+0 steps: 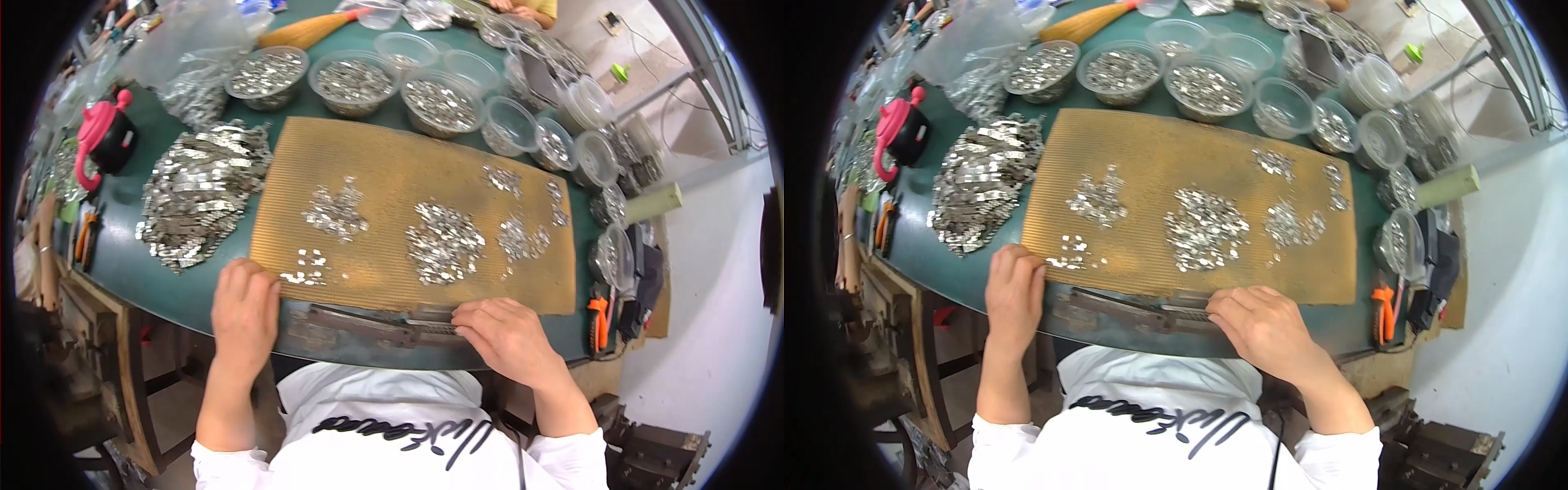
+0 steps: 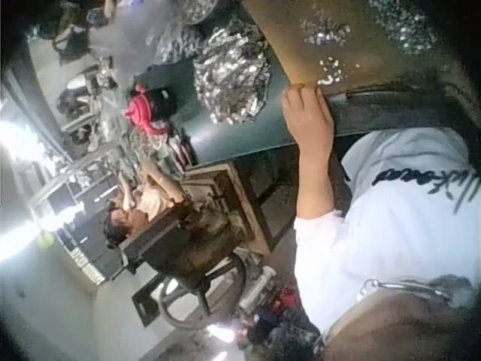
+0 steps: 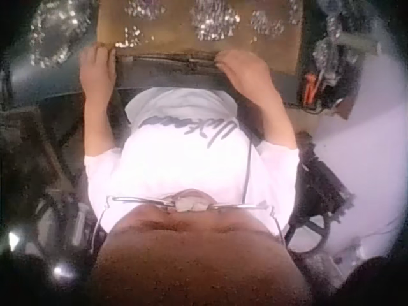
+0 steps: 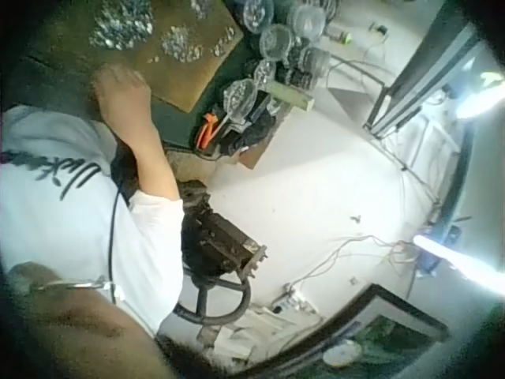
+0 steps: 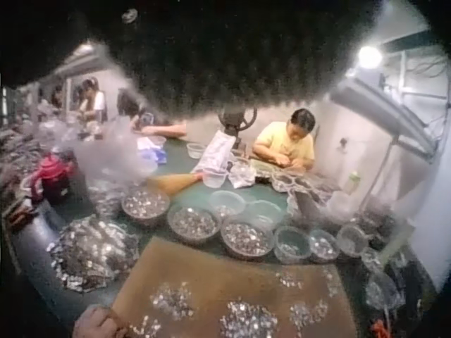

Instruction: The person loads small metal pieces into a metal fixture by hand, inserts the fixture into a manual press machine to press it, and resumes placing metal pieces into the fixture at the table.

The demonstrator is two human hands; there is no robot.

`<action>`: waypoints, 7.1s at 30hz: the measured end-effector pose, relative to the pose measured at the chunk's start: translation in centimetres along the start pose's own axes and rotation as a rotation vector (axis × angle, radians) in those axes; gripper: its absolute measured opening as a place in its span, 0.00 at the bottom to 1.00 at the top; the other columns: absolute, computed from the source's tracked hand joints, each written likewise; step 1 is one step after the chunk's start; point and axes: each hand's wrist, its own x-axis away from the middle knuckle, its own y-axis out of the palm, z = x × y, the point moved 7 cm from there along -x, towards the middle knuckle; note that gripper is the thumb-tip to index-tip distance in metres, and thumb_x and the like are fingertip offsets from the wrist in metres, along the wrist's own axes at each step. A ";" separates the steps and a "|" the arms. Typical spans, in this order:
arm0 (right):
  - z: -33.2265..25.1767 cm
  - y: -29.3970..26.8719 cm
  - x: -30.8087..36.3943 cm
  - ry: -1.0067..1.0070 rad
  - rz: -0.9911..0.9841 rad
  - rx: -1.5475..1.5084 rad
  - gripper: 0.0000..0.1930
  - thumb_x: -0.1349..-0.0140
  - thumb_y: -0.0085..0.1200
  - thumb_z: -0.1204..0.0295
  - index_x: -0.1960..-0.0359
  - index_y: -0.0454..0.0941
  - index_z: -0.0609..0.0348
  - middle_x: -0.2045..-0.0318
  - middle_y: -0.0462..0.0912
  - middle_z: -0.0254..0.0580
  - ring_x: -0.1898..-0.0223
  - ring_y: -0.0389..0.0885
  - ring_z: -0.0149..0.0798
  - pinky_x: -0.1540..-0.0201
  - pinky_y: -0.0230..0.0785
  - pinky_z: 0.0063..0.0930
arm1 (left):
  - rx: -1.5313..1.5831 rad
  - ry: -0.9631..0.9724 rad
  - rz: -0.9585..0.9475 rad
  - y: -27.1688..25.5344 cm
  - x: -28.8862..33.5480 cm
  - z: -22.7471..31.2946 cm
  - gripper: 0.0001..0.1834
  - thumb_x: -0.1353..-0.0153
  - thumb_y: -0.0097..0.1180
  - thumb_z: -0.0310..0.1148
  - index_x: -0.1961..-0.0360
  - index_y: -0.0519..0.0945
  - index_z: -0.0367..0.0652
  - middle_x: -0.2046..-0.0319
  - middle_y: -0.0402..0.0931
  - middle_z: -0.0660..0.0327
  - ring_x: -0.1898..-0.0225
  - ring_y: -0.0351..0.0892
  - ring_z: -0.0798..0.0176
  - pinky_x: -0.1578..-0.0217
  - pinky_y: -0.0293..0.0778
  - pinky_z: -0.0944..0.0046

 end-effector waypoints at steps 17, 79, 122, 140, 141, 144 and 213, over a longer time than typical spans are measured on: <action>-3.2 7.6 -13.2 -0.314 -0.156 -0.040 0.06 0.35 0.59 0.74 0.57 0.83 0.54 0.62 0.80 0.39 0.58 0.86 0.46 0.59 0.81 0.43 | 0.014 0.038 0.007 -0.2 0.2 0.0 0.11 0.45 0.72 0.25 0.64 0.81 0.41 0.59 0.80 0.58 0.50 0.81 0.48 0.50 0.78 0.50; 0.2 2.0 2.6 -0.008 0.168 0.015 0.09 0.42 0.69 0.77 0.60 0.84 0.57 0.55 0.87 0.40 0.47 0.88 0.45 0.45 0.80 0.41 | 0.224 0.005 -0.024 -0.2 -0.9 -0.6 0.08 0.40 0.67 0.18 0.60 0.83 0.37 0.60 0.82 0.51 0.54 0.82 0.44 0.53 0.77 0.50; -3.2 5.2 -10.8 -0.264 -0.005 -0.080 0.05 0.32 0.63 0.72 0.61 0.79 0.58 0.67 0.80 0.43 0.67 0.85 0.50 0.63 0.79 0.43 | 0.217 0.045 -0.053 -0.2 -0.3 -1.4 0.08 0.42 0.71 0.23 0.61 0.85 0.42 0.60 0.80 0.60 0.52 0.81 0.51 0.54 0.80 0.53; -0.4 1.3 0.2 -0.002 0.061 -0.009 0.09 0.40 0.68 0.77 0.60 0.81 0.57 0.59 0.86 0.38 0.58 0.86 0.45 0.55 0.76 0.37 | 0.149 0.064 -0.037 -0.1 -0.7 -0.7 0.11 0.46 0.71 0.21 0.62 0.85 0.41 0.60 0.81 0.57 0.54 0.81 0.48 0.54 0.78 0.51; -0.5 1.6 0.4 -0.004 0.060 0.005 0.09 0.40 0.68 0.77 0.60 0.81 0.58 0.58 0.86 0.39 0.57 0.86 0.44 0.55 0.76 0.37 | 0.132 0.080 -0.043 0.0 -0.8 -0.5 0.10 0.44 0.70 0.20 0.61 0.84 0.40 0.60 0.80 0.56 0.54 0.80 0.47 0.54 0.78 0.50; -1.1 2.1 0.7 -0.026 0.086 0.045 0.10 0.41 0.68 0.77 0.60 0.81 0.59 0.57 0.85 0.39 0.55 0.86 0.45 0.52 0.77 0.37 | 0.102 0.074 -0.048 0.4 -0.7 -0.3 0.10 0.43 0.69 0.19 0.60 0.83 0.39 0.60 0.79 0.55 0.54 0.80 0.47 0.54 0.77 0.50; -3.7 7.3 -13.8 -0.294 -0.075 -0.058 0.07 0.34 0.60 0.75 0.56 0.84 0.57 0.62 0.82 0.41 0.61 0.87 0.47 0.62 0.82 0.41 | 0.337 -0.107 -0.013 0.0 -1.0 -2.1 0.09 0.39 0.69 0.21 0.58 0.86 0.39 0.63 0.85 0.57 0.63 0.84 0.51 0.62 0.79 0.55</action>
